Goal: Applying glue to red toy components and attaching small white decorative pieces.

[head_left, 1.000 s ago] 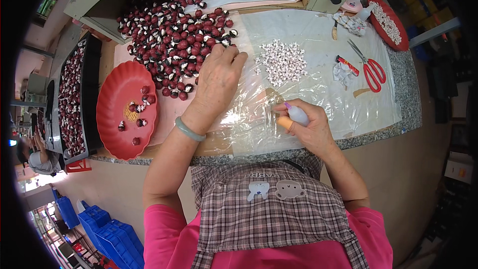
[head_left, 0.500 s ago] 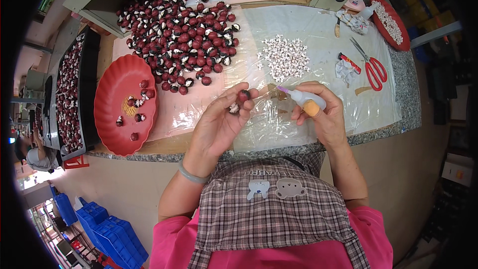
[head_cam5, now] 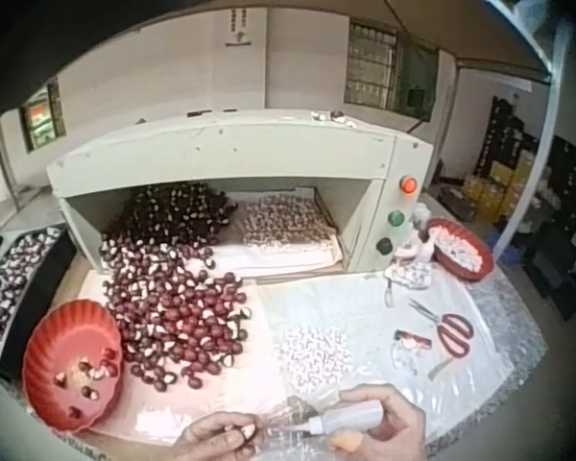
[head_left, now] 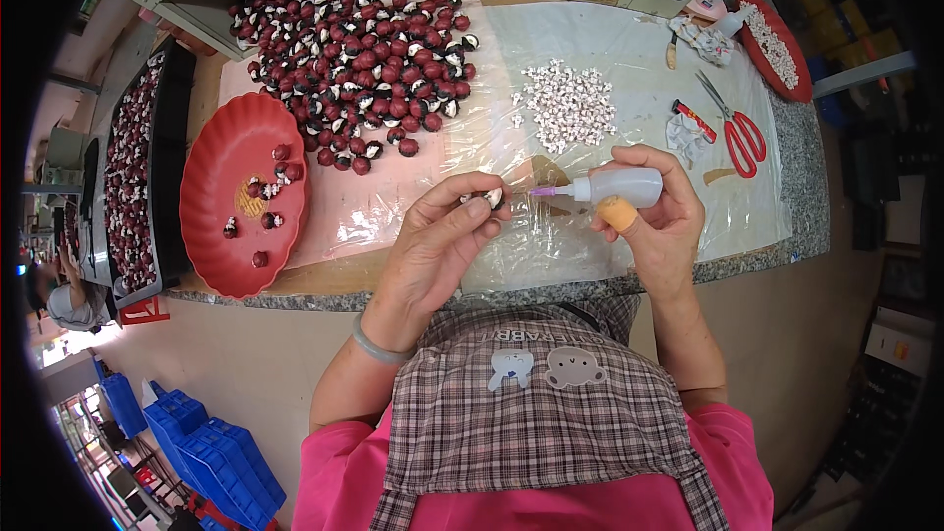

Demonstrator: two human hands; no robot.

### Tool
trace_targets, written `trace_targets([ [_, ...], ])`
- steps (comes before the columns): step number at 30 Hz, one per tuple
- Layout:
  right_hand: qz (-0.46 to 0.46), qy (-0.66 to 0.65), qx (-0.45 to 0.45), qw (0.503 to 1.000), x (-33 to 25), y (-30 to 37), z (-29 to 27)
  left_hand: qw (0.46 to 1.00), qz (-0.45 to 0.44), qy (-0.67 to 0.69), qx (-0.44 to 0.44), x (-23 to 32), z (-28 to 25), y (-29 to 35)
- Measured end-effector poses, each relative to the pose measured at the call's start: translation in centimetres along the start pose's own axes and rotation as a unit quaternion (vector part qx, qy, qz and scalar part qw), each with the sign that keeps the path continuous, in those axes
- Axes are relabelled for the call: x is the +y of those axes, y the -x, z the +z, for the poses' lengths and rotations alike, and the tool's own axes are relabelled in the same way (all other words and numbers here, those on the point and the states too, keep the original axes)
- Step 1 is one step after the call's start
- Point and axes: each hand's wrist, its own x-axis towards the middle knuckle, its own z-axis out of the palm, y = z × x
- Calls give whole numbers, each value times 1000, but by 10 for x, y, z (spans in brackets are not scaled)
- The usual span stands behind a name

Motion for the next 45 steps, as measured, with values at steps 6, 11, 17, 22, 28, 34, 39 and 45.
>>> trace_targets([
  [6, -99, 72, -1, 992, -2, 4, 4, 999, -10, -51, -4, 3, 6, 1],
  [11, -132, 127, -5, 983, -3, 9, 4, 997, 4, -79, -10, 0, 7, 0],
  [17, -149, 215, 13, 965, -3, 10, 5, 997, 0, -74, -17, -2, 8, 0],
  [22, -158, 251, 12, 955, -3, 9, 5, 997, -4, -70, -10, -2, 8, 0],
  [28, -154, 254, 8, 955, -3, 9, 7, 997, -14, -73, -9, -3, 9, 0],
  [34, -178, 284, -7, 942, -4, 8, 8, 997, -16, -75, -12, -5, 6, -1],
  [39, -200, 300, -22, 932, -7, 6, 8, 997, -16, -72, -6, -4, 8, -1],
  [45, -139, 215, -9, 967, -1, 5, -4, 997, -21, -76, -2, -2, 5, 0],
])
